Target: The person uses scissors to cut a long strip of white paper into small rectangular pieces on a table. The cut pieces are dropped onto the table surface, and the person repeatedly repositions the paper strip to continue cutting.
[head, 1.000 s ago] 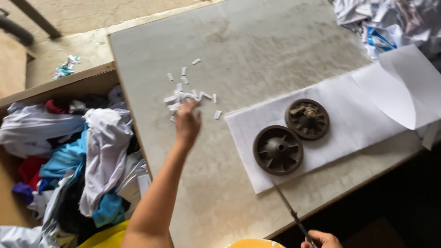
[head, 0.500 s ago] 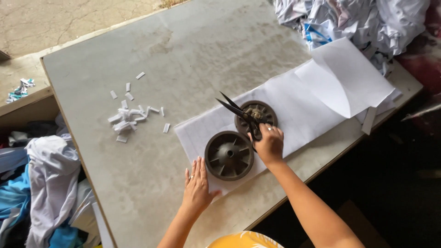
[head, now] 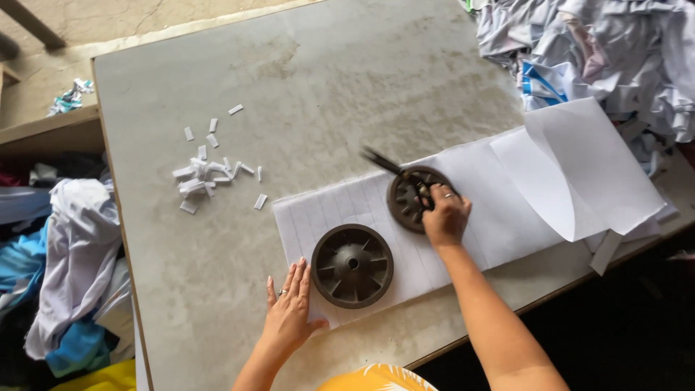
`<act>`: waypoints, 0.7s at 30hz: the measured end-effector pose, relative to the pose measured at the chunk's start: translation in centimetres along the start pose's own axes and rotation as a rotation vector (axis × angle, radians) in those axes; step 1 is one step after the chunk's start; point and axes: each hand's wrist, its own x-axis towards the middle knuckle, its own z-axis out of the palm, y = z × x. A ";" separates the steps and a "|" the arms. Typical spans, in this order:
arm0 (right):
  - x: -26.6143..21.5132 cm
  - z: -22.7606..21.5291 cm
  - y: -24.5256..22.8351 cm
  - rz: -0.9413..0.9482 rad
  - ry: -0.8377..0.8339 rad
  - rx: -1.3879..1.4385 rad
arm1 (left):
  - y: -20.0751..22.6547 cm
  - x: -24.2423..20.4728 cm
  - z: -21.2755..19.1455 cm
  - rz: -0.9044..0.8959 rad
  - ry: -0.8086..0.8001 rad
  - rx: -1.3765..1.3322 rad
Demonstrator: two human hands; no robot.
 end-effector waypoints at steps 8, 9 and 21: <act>-3.3 -6.1 -8.4 -0.146 0.059 0.198 | 0.3 0.9 -3.9 -0.027 -0.421 -0.341; -5.1 -6.8 -10.9 -0.146 -0.063 0.407 | 0.2 0.9 -3.6 -0.028 -0.393 -0.337; -11.1 -3.8 -9.6 -0.183 -0.165 0.422 | -0.4 0.9 -2.9 -0.015 -0.322 -0.368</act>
